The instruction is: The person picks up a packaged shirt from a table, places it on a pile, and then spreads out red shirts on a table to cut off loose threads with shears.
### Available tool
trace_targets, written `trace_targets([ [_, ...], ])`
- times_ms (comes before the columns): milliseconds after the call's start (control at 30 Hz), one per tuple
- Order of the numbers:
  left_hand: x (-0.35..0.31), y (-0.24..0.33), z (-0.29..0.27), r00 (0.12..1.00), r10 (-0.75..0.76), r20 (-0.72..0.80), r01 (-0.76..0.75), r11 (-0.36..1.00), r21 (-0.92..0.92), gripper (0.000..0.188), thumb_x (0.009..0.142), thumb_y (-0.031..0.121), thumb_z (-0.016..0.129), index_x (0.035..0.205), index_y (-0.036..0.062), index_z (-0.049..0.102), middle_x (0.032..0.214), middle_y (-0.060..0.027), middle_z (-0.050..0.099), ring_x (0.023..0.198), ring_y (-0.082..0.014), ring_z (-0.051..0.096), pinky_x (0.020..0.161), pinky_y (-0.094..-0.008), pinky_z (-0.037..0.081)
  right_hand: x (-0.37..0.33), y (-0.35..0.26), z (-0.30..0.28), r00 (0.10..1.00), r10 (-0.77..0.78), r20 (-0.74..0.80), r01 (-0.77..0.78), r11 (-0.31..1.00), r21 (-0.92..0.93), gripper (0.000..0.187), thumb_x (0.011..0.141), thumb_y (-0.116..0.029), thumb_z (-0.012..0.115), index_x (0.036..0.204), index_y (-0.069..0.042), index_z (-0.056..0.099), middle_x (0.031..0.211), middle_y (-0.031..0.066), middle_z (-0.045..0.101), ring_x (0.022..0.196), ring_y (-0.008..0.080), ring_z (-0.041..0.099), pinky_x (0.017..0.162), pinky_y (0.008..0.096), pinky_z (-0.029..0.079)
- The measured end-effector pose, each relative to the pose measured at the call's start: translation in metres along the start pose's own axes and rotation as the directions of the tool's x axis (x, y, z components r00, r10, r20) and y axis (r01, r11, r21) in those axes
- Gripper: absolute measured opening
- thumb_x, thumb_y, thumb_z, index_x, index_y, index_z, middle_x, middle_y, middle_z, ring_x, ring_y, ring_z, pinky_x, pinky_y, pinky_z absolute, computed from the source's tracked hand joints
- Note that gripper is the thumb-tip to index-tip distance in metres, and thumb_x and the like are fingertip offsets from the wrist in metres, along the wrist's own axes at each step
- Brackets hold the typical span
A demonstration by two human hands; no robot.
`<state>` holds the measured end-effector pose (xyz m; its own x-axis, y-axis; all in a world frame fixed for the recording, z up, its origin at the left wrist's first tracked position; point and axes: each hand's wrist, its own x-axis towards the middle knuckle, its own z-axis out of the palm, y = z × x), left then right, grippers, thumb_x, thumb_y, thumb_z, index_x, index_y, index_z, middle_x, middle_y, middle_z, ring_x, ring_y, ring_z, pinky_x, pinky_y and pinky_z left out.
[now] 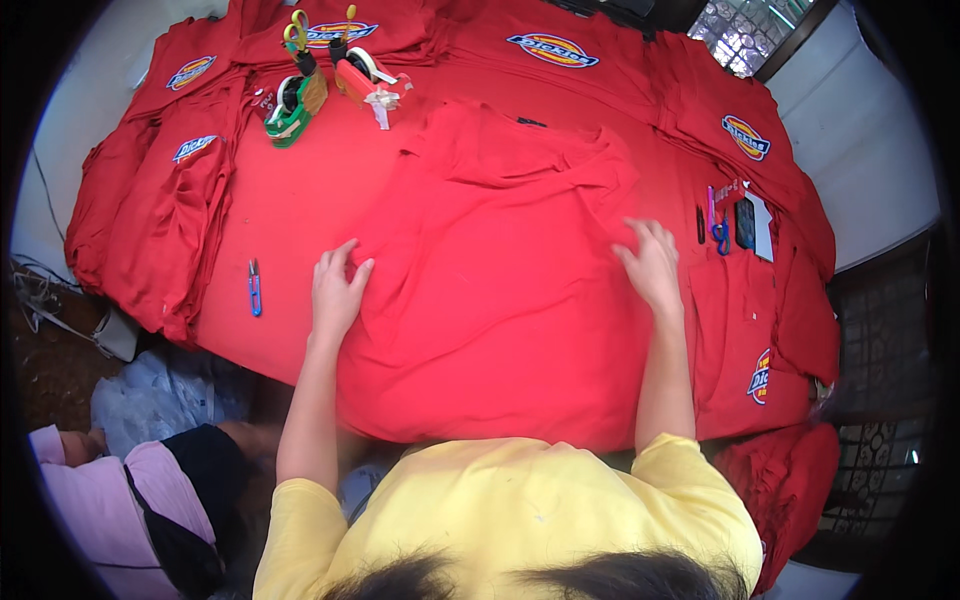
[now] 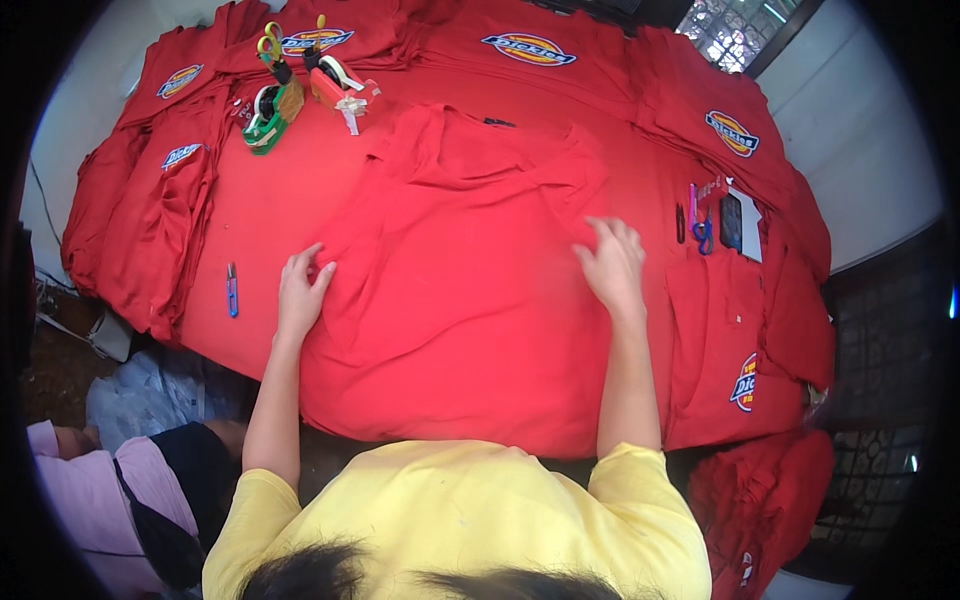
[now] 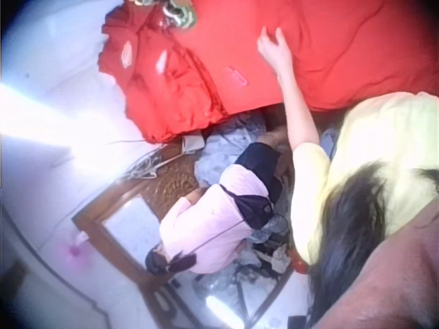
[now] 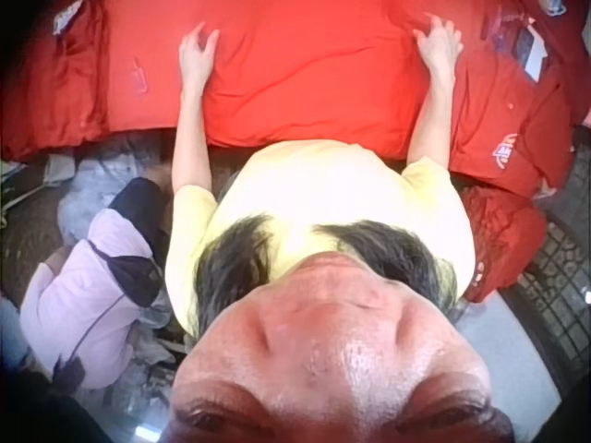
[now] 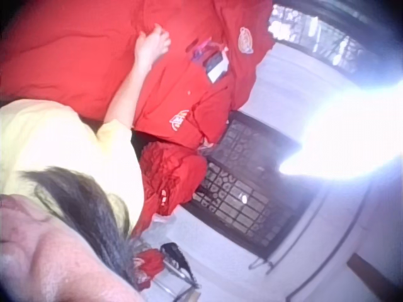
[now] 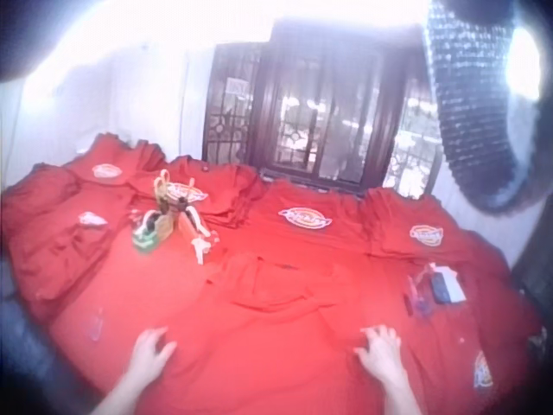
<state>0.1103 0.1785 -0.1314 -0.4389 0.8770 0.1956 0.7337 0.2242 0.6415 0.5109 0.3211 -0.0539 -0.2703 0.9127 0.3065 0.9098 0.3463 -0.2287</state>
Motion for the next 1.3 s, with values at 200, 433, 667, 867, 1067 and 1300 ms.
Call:
trace_targets([
  [200,0.021,0.017,-0.016,0.997,0.083,0.008,-0.082,0.993,-0.083,0.025,0.083,0.010,0.062,0.105,0.0028,0.054,0.088,-0.0166,0.057,0.079,-0.0320,0.058,0.070,-0.0404,0.047,0.156,-0.134,0.091,0.915,-0.402,-0.036,0.383,0.835,0.395,0.023,0.087,-0.008,0.050,0.105,-0.002,0.064,0.103,0.0198,0.062,0.099,0.0365,0.058,0.087,0.0441,0.045],
  [433,0.040,-0.032,0.008,0.931,-0.077,0.356,0.333,0.575,-0.747,0.024,0.087,0.002,0.058,0.111,0.0000,0.054,0.090,-0.0098,0.063,0.080,-0.0131,0.061,0.072,-0.0253,0.048,0.261,-0.176,0.201,0.942,-0.330,0.066,0.296,0.904,0.308,0.019,0.083,-0.014,0.060,0.099,-0.005,0.066,0.097,0.0169,0.061,0.091,0.0310,0.061,0.082,0.0406,0.048],
  [667,0.041,-0.053,0.003,0.878,-0.179,0.444,0.476,0.230,-0.849,0.017,0.089,0.002,0.058,0.106,0.0002,0.055,0.091,-0.0064,0.063,0.084,-0.0097,0.059,0.076,-0.0230,0.049,0.265,-0.155,0.216,0.982,-0.071,0.177,-0.119,0.496,0.860,0.013,0.084,-0.013,0.065,0.093,-0.004,0.066,0.075,0.0025,0.058,0.053,0.0070,0.052,0.050,0.0244,0.044],
  [867,0.036,-0.048,0.012,0.934,-0.243,0.263,0.346,0.419,-0.840,0.016,0.090,0.001,0.056,0.106,0.0006,0.053,0.089,-0.0050,0.061,0.084,-0.0088,0.058,0.076,-0.0212,0.047,0.276,-0.150,0.221,0.995,-0.038,0.093,-0.048,0.630,0.775,0.009,0.085,-0.008,0.062,0.090,-0.001,0.063,0.074,0.0038,0.060,0.054,0.0082,0.055,0.046,0.0228,0.044],
  [1067,0.034,-0.025,0.004,0.947,-0.280,0.160,0.279,0.460,-0.843,0.017,0.088,-0.001,0.056,0.105,0.0016,0.052,0.091,-0.0057,0.060,0.085,-0.0104,0.057,0.076,-0.0234,0.046,0.258,-0.121,0.163,0.999,-0.039,0.010,0.000,0.239,0.971,0.011,0.086,-0.005,0.061,0.094,0.003,0.061,0.083,0.0084,0.063,0.066,0.0122,0.062,0.053,0.0234,0.050],
  [1300,-0.020,0.010,-0.011,0.848,0.524,-0.082,-0.530,0.831,-0.171,0.019,0.073,-0.005,0.062,0.089,0.0051,0.060,0.087,-0.0086,0.058,0.085,-0.0229,0.057,0.085,-0.0341,0.044,0.083,0.007,0.060,0.993,0.023,0.117,-0.119,0.313,0.942,0.014,0.081,0.005,0.061,0.095,0.003,0.061,0.122,0.0156,0.049,0.099,0.0200,0.058,0.082,0.0310,0.054],
])
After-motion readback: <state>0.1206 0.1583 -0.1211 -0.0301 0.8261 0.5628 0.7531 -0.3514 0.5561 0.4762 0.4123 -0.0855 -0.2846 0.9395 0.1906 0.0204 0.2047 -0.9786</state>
